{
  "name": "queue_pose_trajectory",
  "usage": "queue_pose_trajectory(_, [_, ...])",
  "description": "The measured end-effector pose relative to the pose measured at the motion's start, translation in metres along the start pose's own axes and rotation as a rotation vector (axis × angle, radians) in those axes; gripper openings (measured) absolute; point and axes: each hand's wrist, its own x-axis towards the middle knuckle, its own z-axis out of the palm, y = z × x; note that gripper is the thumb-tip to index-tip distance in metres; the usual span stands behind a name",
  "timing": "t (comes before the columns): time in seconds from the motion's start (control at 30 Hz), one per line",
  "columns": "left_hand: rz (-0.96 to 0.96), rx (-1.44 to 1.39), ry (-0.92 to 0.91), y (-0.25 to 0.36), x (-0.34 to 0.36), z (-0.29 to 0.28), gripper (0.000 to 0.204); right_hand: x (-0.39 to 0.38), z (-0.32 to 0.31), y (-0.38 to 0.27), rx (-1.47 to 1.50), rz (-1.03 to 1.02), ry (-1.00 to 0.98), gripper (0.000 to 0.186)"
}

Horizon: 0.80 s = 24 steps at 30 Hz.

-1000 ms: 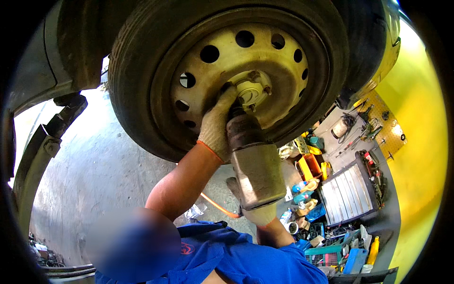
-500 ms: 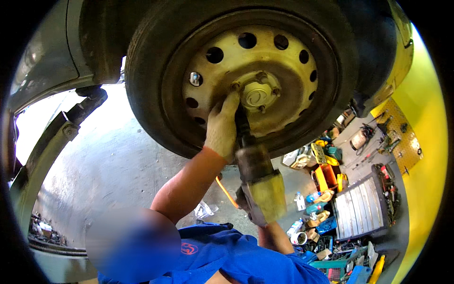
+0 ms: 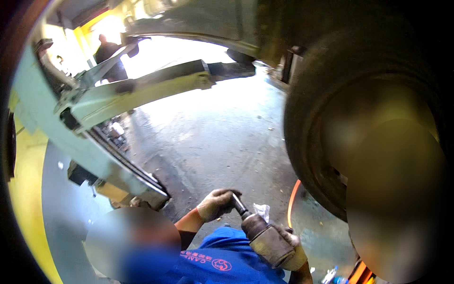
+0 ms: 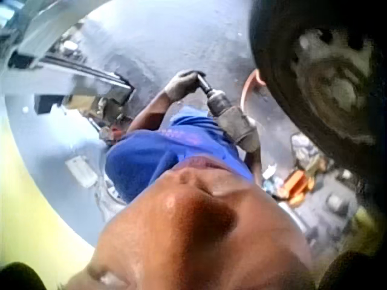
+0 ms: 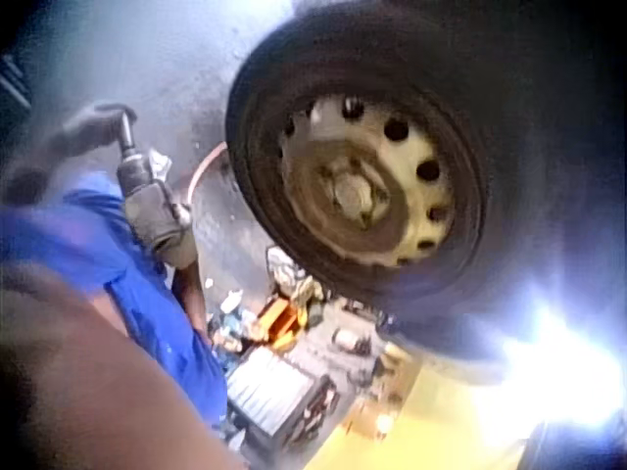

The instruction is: The person uses a pneumatic impact wrench to remove lug nuts from a vehicle's wheel. After loosening the nuts, the person removes the wheel from the hub and places it on the floor. The person repeats this process for another wheel on the vehicle.

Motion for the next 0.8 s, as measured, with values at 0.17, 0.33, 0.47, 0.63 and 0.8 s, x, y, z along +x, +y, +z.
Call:
queue_pose_trajectory(0.17, [-0.143, 0.031, 0.047, -0.027, -0.067, -0.082, 0.042, 0.046, 0.037, -0.025, 0.714, 0.56, -0.315, 0.041])
queue_pose_trajectory(0.33, [-0.172, -0.064, 0.177, -0.056, -0.112, -0.139, 0.045, 0.09, 0.083, -0.041, 0.554, 0.696, -0.485, 0.048])
queue_pose_trajectory(0.47, [-0.08, -0.197, 0.202, -0.041, -0.127, -0.16, 0.044, 0.115, 0.105, -0.03, 0.353, 0.461, -0.616, 0.048])
queue_pose_trajectory(0.63, [0.022, 0.0, 0.204, 0.004, -0.121, -0.18, 0.046, 0.129, 0.115, -0.037, 0.547, 0.543, -0.553, 0.048])
queue_pose_trajectory(0.8, [0.151, 0.083, 0.119, 0.043, -0.107, -0.176, 0.056, 0.135, 0.106, -0.029, 0.403, 0.38, -0.523, 0.053])
